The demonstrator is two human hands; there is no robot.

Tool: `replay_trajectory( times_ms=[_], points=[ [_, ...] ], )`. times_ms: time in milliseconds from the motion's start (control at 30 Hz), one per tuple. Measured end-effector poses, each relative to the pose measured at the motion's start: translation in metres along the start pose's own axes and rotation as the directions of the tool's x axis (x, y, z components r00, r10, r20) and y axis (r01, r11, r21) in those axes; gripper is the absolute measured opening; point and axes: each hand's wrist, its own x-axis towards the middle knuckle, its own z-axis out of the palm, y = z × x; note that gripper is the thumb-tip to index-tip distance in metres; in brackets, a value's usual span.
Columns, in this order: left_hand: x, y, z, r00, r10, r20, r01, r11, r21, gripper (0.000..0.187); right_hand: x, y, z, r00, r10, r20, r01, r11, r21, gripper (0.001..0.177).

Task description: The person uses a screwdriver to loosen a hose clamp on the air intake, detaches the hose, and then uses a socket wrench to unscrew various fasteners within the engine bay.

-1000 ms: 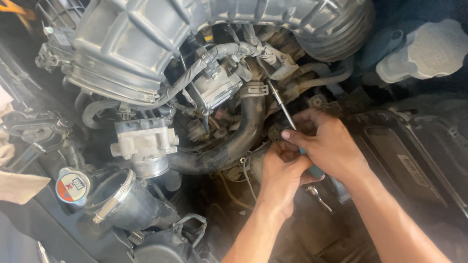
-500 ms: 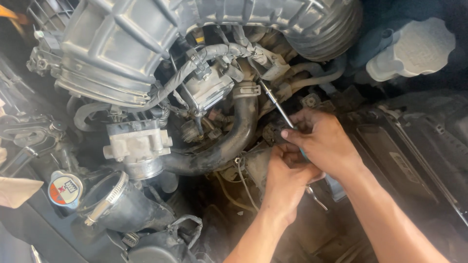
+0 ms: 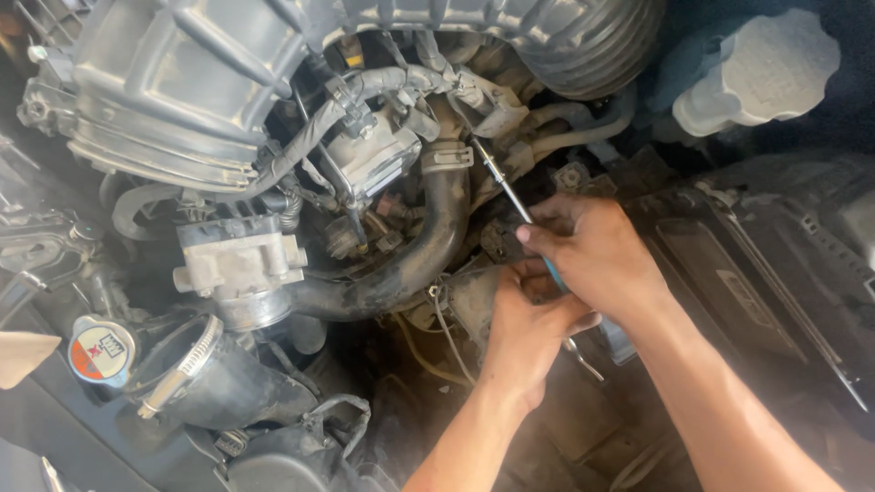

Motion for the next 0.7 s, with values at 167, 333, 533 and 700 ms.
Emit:
replay_trajectory(
  times_ms=[167,333,533,700],
  points=[
    [0.005,-0.01,-0.006,0.999,0.035,-0.042,-0.03,0.993,0.117,0.047,-0.012,-0.018,0.007,0.989,-0.083,-0.125,0.018,0.894,-0.448,0.034],
    [0.003,-0.011,-0.011,0.998,0.041,0.056,-0.039,0.999,-0.025,0.042,-0.005,-0.004,0.002,0.977,-0.195,-0.084,0.12,0.831,-0.543,0.04],
    [0.002,-0.009,-0.016,0.976,0.025,0.217,0.033,0.966,-0.257,0.051,-0.001,0.007,-0.011,0.996,-0.05,0.078,0.069,0.961,-0.268,0.039],
    [0.001,0.001,-0.007,0.988,-0.104,0.118,0.116,0.988,-0.105,0.047,-0.007,-0.01,-0.001,0.997,-0.078,0.018,0.079,0.923,-0.377,0.034]
  ],
)
